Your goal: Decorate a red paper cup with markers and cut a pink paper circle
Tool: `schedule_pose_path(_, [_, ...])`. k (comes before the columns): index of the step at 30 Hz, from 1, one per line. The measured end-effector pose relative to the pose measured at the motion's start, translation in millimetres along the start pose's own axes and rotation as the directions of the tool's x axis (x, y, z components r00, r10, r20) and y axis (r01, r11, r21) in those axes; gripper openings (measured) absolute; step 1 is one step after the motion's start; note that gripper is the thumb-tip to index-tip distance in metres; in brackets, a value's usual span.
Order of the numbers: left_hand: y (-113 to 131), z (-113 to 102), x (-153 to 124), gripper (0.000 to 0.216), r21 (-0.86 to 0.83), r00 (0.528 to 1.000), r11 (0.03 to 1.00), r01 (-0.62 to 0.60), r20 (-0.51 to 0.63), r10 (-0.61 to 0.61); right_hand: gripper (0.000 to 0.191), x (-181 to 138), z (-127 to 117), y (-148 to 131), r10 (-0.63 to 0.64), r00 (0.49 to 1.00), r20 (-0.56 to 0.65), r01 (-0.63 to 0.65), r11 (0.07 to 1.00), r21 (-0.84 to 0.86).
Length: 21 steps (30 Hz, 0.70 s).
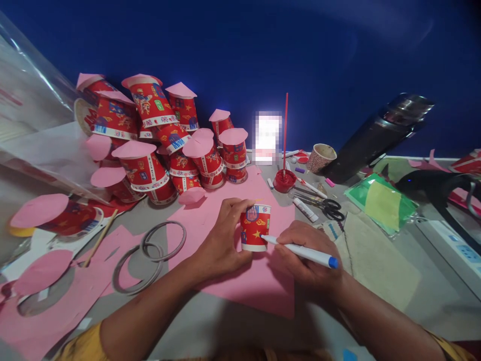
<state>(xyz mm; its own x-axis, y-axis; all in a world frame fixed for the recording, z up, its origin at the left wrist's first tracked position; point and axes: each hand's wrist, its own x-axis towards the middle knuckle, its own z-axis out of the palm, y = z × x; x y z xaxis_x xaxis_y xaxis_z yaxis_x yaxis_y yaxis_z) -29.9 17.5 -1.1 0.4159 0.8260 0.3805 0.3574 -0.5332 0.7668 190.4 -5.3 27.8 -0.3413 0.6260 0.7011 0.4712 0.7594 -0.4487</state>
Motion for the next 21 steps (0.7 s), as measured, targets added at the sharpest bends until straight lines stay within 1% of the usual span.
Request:
schedule_pose_path(4, [0.4, -0.4, 0.2, 0.089, 0.001, 1.0, 1.0, 0.009, -0.007, -0.009, 0.013, -1.3, 1.8, 0.2, 0.008, 1.0, -0.008, -0.008, 1.0, 0.023])
schedule_pose_path(15, [-0.7, 0.5, -0.2, 0.093, 0.002, 1.0, 1.0, 0.0, 0.0, 0.0, 0.013, -1.9, 0.1, 1.3, 0.017, 1.0, 0.014, -0.017, 1.0, 0.006])
schedule_pose_path(21, [1.1, -0.1, 0.8, 0.091, 0.009, 1.0, 1.0, 0.006, 0.005, -0.006, 0.012, -2.4, 0.0, 1.6, 0.012, 1.0, 0.016, -0.012, 1.0, 0.004])
